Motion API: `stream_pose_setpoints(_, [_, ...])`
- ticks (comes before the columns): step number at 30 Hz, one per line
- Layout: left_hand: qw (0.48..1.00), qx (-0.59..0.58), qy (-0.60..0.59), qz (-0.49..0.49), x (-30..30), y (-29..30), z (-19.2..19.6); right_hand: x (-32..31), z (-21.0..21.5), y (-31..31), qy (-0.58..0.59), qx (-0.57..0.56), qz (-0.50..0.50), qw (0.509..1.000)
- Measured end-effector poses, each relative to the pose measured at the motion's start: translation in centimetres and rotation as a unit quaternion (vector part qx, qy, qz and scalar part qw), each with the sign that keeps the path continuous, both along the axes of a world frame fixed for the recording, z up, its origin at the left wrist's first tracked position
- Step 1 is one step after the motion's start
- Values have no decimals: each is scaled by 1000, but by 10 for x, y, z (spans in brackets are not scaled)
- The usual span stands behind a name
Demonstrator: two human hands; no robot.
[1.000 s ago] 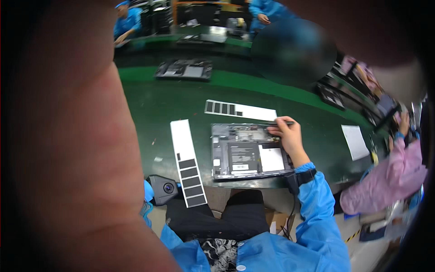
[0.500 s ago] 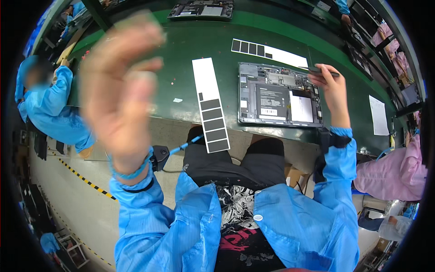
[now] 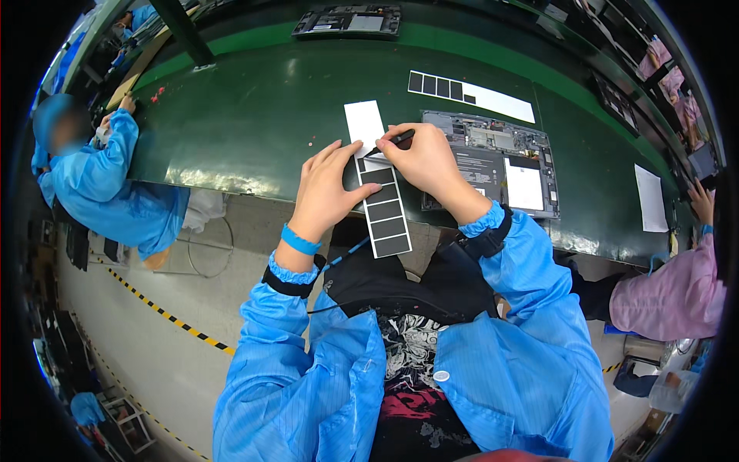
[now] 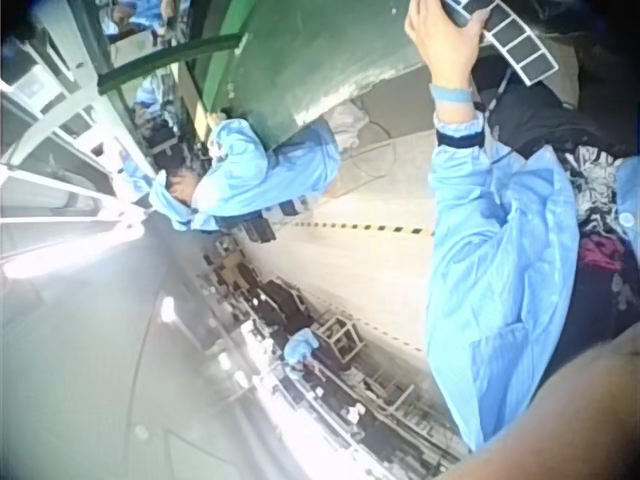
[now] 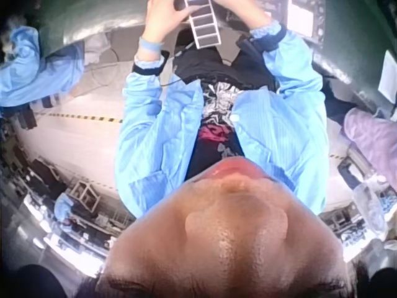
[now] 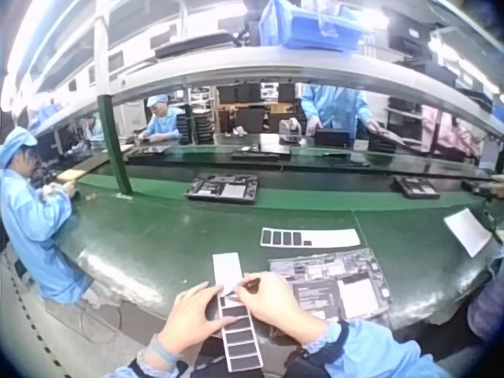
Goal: Applying labels and adjusting components on an electronic motherboard/frame.
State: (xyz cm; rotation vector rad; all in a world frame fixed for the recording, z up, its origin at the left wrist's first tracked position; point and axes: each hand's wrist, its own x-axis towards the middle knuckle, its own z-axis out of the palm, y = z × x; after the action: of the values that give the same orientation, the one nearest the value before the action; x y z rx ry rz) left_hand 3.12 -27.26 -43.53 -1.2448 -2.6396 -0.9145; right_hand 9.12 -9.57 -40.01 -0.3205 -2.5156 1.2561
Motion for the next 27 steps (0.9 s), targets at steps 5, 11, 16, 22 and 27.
stream_pose_setpoints(5, [1000,4,2,6,0,-1,-1,0,-1,-3,-7,-39,-3,999])
stream_pose_setpoints(11, [999,-53,-4,-7,-8,17,10,11,-1,24,116,-285,3,952])
stream_pose_setpoints(16, [987,-153,24,-54,-64,47,35,48,34,99,175,-278,-79,941])
stream_pose_setpoints(22, [978,-22,27,-207,-45,112,75,78,31,148,84,-358,-139,920])
stream_pose_setpoints(27, [884,-3,16,-468,-8,122,42,71,12,138,70,-390,-98,913])
